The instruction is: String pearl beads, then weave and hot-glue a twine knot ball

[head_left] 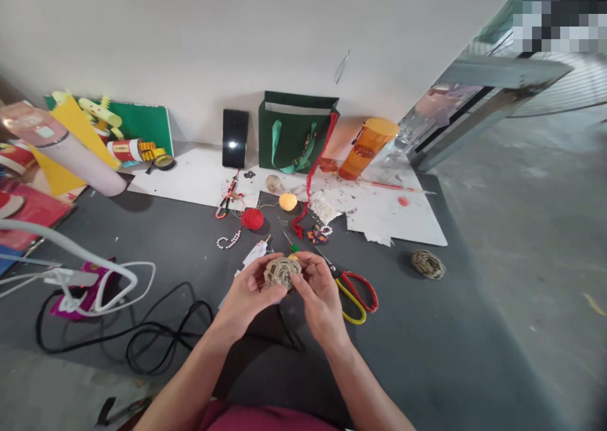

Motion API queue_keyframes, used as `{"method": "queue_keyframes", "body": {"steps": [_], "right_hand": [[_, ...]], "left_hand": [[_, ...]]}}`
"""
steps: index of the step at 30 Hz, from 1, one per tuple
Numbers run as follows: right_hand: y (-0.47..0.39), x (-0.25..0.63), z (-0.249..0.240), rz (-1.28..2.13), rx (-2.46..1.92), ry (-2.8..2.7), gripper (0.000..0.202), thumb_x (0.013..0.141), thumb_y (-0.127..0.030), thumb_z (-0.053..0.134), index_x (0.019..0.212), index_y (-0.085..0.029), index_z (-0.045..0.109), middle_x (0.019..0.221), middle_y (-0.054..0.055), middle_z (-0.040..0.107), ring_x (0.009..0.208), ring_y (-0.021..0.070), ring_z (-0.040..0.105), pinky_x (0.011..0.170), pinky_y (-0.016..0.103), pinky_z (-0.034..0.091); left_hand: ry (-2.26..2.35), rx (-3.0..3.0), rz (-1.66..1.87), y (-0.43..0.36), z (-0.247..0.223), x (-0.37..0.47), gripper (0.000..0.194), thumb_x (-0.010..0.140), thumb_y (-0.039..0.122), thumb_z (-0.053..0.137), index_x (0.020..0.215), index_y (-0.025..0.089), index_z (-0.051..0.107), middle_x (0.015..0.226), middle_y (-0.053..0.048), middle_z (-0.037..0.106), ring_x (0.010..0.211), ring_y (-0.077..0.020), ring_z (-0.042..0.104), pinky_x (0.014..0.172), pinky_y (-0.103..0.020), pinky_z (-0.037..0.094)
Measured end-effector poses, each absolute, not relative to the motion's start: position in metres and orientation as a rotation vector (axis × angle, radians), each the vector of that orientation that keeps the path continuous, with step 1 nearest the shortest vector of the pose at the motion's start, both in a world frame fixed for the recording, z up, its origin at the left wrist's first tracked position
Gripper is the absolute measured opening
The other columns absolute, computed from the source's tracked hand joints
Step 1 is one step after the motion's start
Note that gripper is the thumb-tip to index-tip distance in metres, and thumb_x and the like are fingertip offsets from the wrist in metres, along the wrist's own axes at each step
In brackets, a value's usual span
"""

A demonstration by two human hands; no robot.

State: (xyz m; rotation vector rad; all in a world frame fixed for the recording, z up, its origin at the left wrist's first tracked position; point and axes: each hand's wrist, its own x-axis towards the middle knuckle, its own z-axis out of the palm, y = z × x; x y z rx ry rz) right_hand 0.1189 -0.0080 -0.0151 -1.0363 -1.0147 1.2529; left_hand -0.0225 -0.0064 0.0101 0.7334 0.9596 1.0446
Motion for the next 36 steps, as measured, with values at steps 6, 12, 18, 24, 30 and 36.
{"method": "queue_keyframes", "body": {"steps": [6, 12, 18, 24, 30, 36], "right_hand": [[-0.008, 0.118, -0.015, 1.285, -1.060, -1.026, 0.025, 0.086, -0.037, 0.061, 0.106, -0.023, 0.057, 0.094, 0.006, 0.065, 0.087, 0.0201, 0.064, 0.076, 0.034, 0.054], [-0.003, 0.128, -0.009, 1.105, -1.148, -1.002, 0.022, 0.089, -0.041, 0.056, 0.099, -0.021, 0.059, 0.081, 0.003, 0.065, 0.071, 0.0162, 0.062, 0.064, 0.029, 0.051], [0.008, 0.159, -0.002, 0.572, -1.504, -1.350, 0.022, 0.087, -0.037, 0.058, 0.073, -0.020, 0.059, 0.064, 0.001, 0.060, 0.059, 0.0168, 0.054, 0.056, 0.029, 0.043], [0.010, 0.157, -0.006, 0.199, -1.368, -2.080, 0.009, 0.085, -0.016, 0.060, 0.089, -0.023, 0.065, 0.085, 0.005, 0.067, 0.083, 0.0247, 0.054, 0.070, 0.037, 0.039], [0.020, 0.156, -0.019, 0.098, -1.363, -2.314, 0.012, 0.083, -0.012, 0.060, 0.088, -0.022, 0.065, 0.087, 0.006, 0.066, 0.083, 0.0252, 0.052, 0.067, 0.036, 0.036], [-0.016, 0.143, 0.060, 0.401, -1.124, -2.206, 0.011, 0.093, -0.020, 0.051, 0.091, -0.022, 0.062, 0.087, 0.004, 0.067, 0.081, 0.0207, 0.058, 0.071, 0.035, 0.042]], "left_hand": [[0.977, 0.726, 1.015, -0.006, 0.012, -0.021, 0.052, 0.061, 0.022, 0.082, 0.111, 0.019, 0.066, 0.112, -0.011, 0.067, 0.103, -0.0252, 0.062, 0.089, -0.037, 0.049], [0.920, 0.647, 1.089, -0.006, 0.009, -0.026, 0.043, 0.069, 0.024, 0.078, 0.110, 0.016, 0.067, 0.104, -0.009, 0.070, 0.095, -0.0200, 0.064, 0.087, -0.031, 0.049], [0.859, 0.326, 1.227, -0.004, 0.026, -0.040, 0.037, 0.078, 0.021, 0.067, 0.115, 0.018, 0.063, 0.100, -0.005, 0.070, 0.091, -0.0182, 0.066, 0.087, -0.036, 0.054], [0.859, 0.080, 1.186, -0.001, 0.046, -0.051, 0.034, 0.087, 0.023, 0.053, 0.119, 0.015, 0.059, 0.113, -0.012, 0.066, 0.108, -0.0248, 0.063, 0.094, -0.041, 0.052], [0.806, 0.057, 1.208, 0.007, 0.057, -0.047, 0.028, 0.093, 0.030, 0.046, 0.113, 0.020, 0.063, 0.103, -0.008, 0.068, 0.097, -0.0208, 0.065, 0.088, -0.045, 0.053], [0.810, 0.026, 1.273, 0.020, 0.053, -0.035, 0.026, 0.093, 0.027, 0.046, 0.080, 0.020, 0.067, 0.092, -0.003, 0.069, 0.086, -0.0167, 0.066, 0.086, -0.044, 0.053]]}}
